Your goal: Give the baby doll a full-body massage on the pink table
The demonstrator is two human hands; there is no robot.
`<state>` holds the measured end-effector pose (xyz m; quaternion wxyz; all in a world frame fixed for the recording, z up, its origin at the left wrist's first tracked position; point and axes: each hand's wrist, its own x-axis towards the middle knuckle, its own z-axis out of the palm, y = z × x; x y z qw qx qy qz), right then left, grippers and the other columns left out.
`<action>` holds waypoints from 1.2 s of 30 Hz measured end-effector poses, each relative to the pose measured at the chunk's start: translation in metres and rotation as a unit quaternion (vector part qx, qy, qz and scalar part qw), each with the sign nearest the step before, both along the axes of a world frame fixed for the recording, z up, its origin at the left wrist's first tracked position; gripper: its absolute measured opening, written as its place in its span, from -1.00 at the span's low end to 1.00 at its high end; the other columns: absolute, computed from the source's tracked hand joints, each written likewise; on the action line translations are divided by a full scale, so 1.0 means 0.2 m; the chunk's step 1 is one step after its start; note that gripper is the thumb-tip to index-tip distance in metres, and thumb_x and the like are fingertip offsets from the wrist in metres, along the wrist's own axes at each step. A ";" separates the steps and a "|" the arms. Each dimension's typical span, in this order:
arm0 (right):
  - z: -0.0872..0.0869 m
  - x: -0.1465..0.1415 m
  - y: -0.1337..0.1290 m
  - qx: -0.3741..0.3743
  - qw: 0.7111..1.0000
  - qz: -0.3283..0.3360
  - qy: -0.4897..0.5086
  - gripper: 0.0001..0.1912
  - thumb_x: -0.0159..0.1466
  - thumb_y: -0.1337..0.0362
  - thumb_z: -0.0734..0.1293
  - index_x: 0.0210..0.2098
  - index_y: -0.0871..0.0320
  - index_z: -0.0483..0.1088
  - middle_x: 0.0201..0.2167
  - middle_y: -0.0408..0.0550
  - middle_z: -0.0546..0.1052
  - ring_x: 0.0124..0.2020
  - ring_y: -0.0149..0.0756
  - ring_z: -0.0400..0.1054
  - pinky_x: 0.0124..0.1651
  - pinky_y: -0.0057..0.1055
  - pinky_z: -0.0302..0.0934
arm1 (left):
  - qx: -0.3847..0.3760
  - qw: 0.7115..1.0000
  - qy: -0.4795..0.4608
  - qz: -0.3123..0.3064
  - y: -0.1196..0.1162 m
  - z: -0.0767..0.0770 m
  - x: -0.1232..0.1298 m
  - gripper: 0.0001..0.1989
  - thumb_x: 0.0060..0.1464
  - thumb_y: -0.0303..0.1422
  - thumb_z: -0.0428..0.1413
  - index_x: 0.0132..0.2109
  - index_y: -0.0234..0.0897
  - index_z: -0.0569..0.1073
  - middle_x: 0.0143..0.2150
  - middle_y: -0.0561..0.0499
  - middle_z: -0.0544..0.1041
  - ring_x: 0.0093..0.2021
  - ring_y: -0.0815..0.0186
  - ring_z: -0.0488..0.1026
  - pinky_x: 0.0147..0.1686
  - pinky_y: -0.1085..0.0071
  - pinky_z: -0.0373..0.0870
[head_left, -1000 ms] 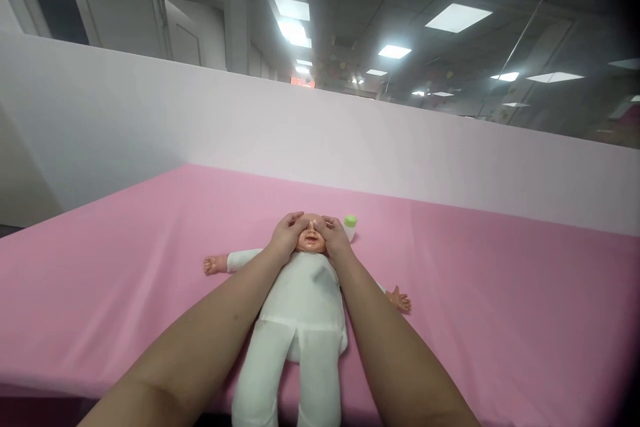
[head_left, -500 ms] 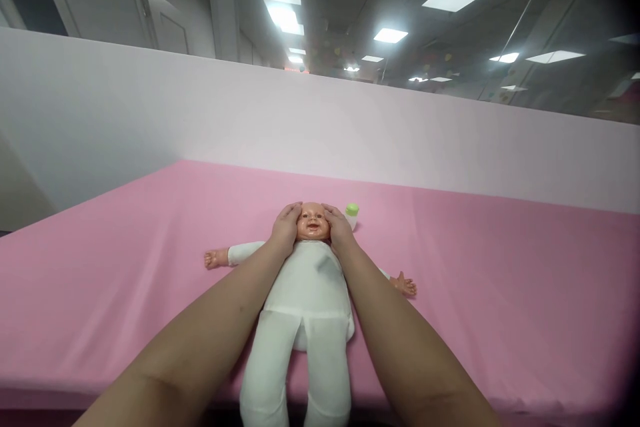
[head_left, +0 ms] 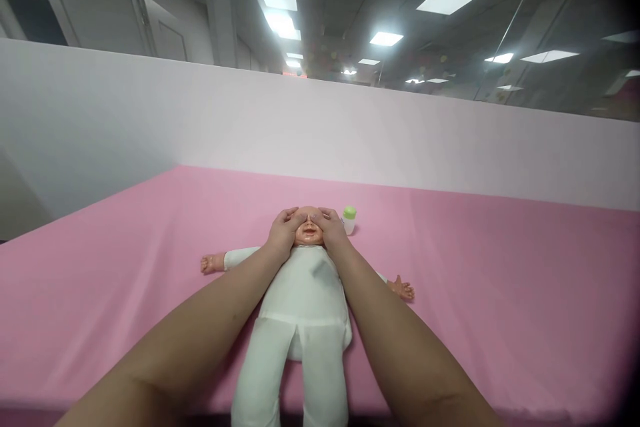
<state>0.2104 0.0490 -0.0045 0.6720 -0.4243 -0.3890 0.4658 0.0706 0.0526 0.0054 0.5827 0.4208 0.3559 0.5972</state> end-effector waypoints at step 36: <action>-0.02 0.02 -0.01 0.023 0.999 0.033 0.012 -0.30 0.01 0.08 0.61 0.12 0.10 0.48 0.09 0.02 0.56 0.09 -0.07 0.47 0.20 -0.13 0.38 | -0.010 0.999 0.009 -0.031 -0.01 0.03 -0.02 -0.39 -0.11 -0.20 0.45 0.07 -0.24 0.45 -0.03 -0.15 0.58 -0.09 0.07 0.61 -0.05 0.12 0.56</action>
